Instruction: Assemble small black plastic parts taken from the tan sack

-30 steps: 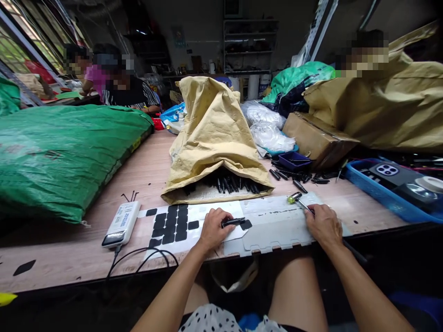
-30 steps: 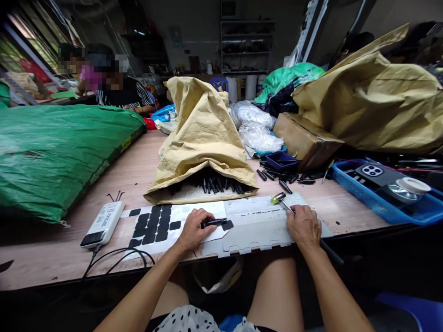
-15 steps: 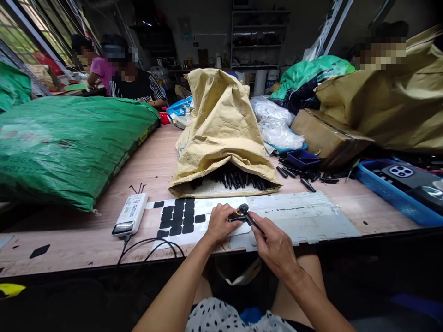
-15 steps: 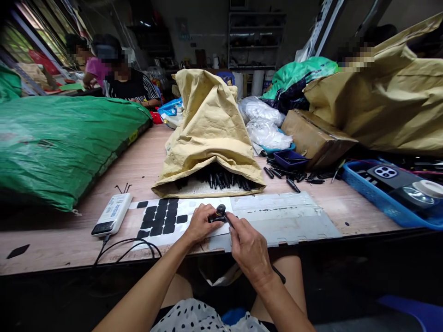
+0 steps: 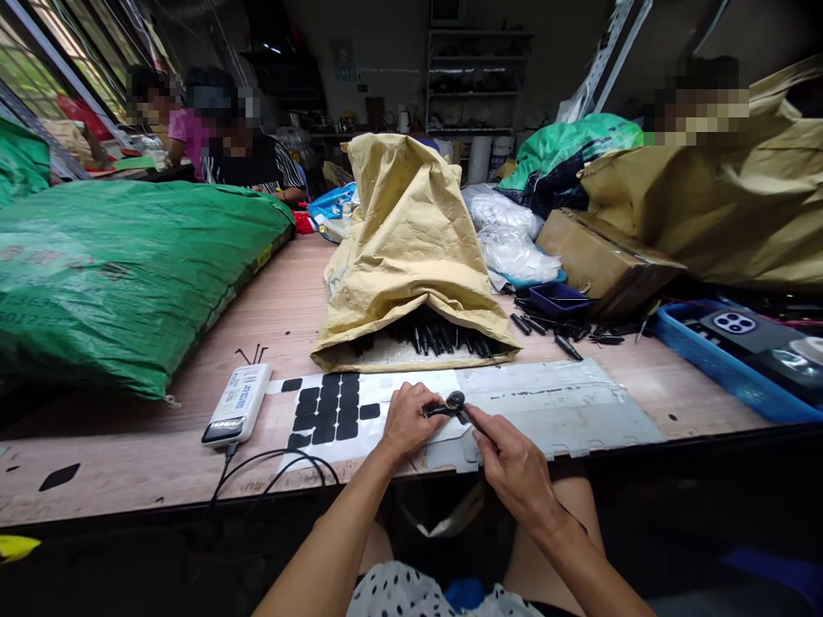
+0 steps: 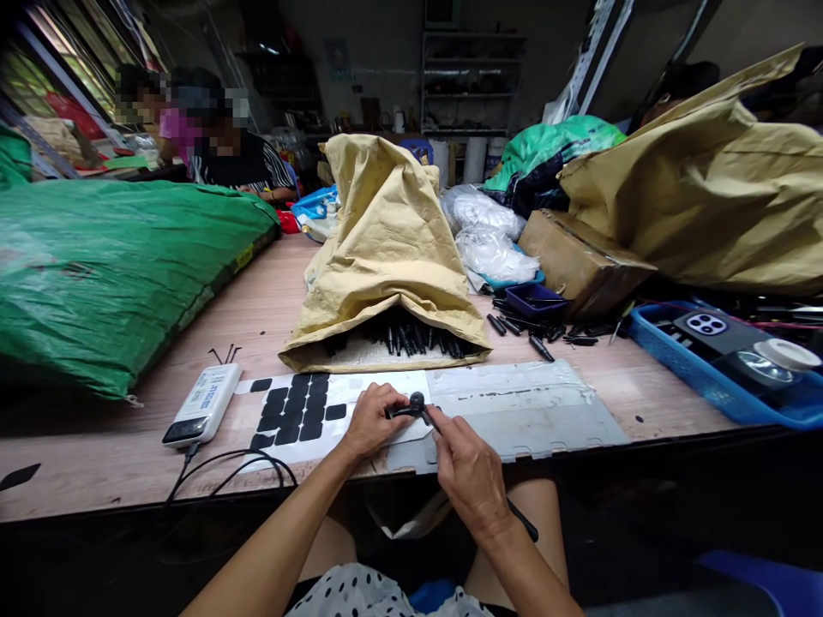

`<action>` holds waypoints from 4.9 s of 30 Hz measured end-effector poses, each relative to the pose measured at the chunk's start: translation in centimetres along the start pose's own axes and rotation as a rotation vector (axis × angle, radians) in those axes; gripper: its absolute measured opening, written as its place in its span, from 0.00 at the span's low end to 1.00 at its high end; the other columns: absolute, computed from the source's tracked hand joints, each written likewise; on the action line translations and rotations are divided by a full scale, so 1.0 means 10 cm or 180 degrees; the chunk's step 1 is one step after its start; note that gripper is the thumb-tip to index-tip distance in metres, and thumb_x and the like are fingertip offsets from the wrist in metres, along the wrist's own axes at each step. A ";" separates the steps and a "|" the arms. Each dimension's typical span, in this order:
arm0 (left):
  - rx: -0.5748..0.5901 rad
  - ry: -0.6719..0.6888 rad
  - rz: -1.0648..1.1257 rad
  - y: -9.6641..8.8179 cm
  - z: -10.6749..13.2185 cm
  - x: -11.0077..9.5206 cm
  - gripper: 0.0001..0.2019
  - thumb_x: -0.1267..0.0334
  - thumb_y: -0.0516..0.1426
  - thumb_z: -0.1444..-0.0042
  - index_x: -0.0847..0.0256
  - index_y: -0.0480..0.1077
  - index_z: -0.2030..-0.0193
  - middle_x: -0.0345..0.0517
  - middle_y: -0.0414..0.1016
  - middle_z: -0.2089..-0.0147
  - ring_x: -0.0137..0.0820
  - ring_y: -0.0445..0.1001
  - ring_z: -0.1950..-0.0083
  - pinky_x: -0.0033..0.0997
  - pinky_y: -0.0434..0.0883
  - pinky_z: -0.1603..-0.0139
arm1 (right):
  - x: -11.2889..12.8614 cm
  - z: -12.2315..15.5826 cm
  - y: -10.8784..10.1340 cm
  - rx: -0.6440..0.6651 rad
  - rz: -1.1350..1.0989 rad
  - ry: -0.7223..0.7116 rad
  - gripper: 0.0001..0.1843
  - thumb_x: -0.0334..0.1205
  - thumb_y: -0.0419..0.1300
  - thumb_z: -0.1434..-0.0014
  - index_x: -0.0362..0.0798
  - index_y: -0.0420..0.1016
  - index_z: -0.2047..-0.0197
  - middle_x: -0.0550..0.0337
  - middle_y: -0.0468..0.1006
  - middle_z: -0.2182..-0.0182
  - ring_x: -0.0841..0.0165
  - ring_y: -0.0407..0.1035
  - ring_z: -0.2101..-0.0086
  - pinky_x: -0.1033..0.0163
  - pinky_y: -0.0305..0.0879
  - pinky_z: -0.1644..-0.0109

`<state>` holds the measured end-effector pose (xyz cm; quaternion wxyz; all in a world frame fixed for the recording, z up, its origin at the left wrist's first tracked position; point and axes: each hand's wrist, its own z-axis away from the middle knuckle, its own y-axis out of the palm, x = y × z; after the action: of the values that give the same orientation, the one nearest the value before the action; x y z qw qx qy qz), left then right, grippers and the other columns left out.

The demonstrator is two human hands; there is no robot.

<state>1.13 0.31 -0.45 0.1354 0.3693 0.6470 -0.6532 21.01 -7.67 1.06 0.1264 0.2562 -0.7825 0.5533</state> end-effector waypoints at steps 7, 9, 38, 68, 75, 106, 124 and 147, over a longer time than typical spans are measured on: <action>-0.0039 0.0045 0.0038 -0.01 0.01 0.00 0.08 0.64 0.65 0.48 0.53 0.78 0.60 0.40 0.76 0.62 0.38 0.67 0.54 0.38 0.61 0.52 | -0.78 -0.31 -0.46 -0.0647 0.0965 0.0980 0.25 0.35 0.54 0.35 0.57 0.72 0.37 0.56 0.79 0.54 0.62 0.74 0.57 0.60 0.67 0.58; -0.0002 0.0057 0.0066 -0.02 0.01 0.00 0.07 0.63 0.64 0.47 0.54 0.78 0.60 0.41 0.76 0.62 0.38 0.67 0.54 0.39 0.61 0.52 | -1.06 -0.36 -0.54 -0.0481 0.1452 0.1181 0.24 0.33 0.54 0.37 0.54 0.75 0.39 0.54 0.79 0.58 0.62 0.72 0.62 0.59 0.64 0.62; -0.0446 -0.0237 0.2164 0.04 0.01 0.28 0.20 0.52 0.66 0.45 0.59 0.78 0.49 0.47 0.77 0.57 0.32 0.72 0.59 0.31 0.70 0.55 | 0.46 -0.31 0.43 0.0158 0.0223 0.0460 0.13 0.44 0.59 0.34 0.49 0.75 0.69 0.57 0.79 0.70 0.62 0.67 0.63 0.58 0.51 0.59; -0.0213 0.0251 0.0929 -0.02 0.05 0.10 0.10 0.59 0.62 0.40 0.56 0.76 0.52 0.45 0.79 0.56 0.36 0.73 0.54 0.37 0.69 0.49 | -0.15 -0.75 0.23 0.1036 -0.2315 0.0863 0.19 0.51 0.54 0.37 0.46 0.79 0.64 0.60 0.79 0.73 0.69 0.69 0.70 0.64 0.63 0.63; -0.0277 0.0444 0.0601 -0.04 0.04 0.08 0.10 0.56 0.58 0.36 0.55 0.77 0.53 0.46 0.79 0.57 0.39 0.70 0.51 0.40 0.65 0.46 | -0.08 -0.62 0.04 0.1079 -0.0408 -0.0304 0.07 0.42 0.59 0.37 0.48 0.76 0.59 0.57 0.78 0.63 0.65 0.69 0.61 0.61 0.63 0.56; 0.0001 0.0458 0.0103 -0.04 0.04 0.08 0.13 0.58 0.51 0.33 0.56 0.77 0.57 0.44 0.79 0.60 0.39 0.67 0.51 0.44 0.58 0.47 | -0.08 -0.59 0.11 0.1128 0.0095 -0.0875 0.10 0.46 0.59 0.33 0.49 0.70 0.61 0.56 0.76 0.64 0.63 0.67 0.60 0.60 0.61 0.55; 0.0167 0.0444 -0.0021 -0.04 0.04 0.08 0.15 0.55 0.50 0.31 0.55 0.77 0.55 0.43 0.79 0.59 0.39 0.67 0.52 0.44 0.57 0.47 | -0.21 -0.60 0.02 0.1017 -0.0068 -0.0709 0.09 0.46 0.62 0.36 0.51 0.73 0.58 0.59 0.77 0.64 0.63 0.66 0.60 0.60 0.62 0.55; -0.0053 0.0527 0.0293 -0.23 0.16 -0.26 0.08 0.58 0.58 0.38 0.55 0.76 0.56 0.45 0.78 0.57 0.40 0.69 0.51 0.44 0.60 0.45 | -1.32 -0.71 -0.02 -0.0287 0.0527 0.0055 0.08 0.42 0.55 0.37 0.50 0.72 0.65 0.59 0.75 0.69 0.66 0.68 0.67 0.62 0.56 0.61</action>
<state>0.88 -1.68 2.82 0.1145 0.4502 0.6438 -0.6081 31.59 2.35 -2.64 0.0984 0.1800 -0.8240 0.5282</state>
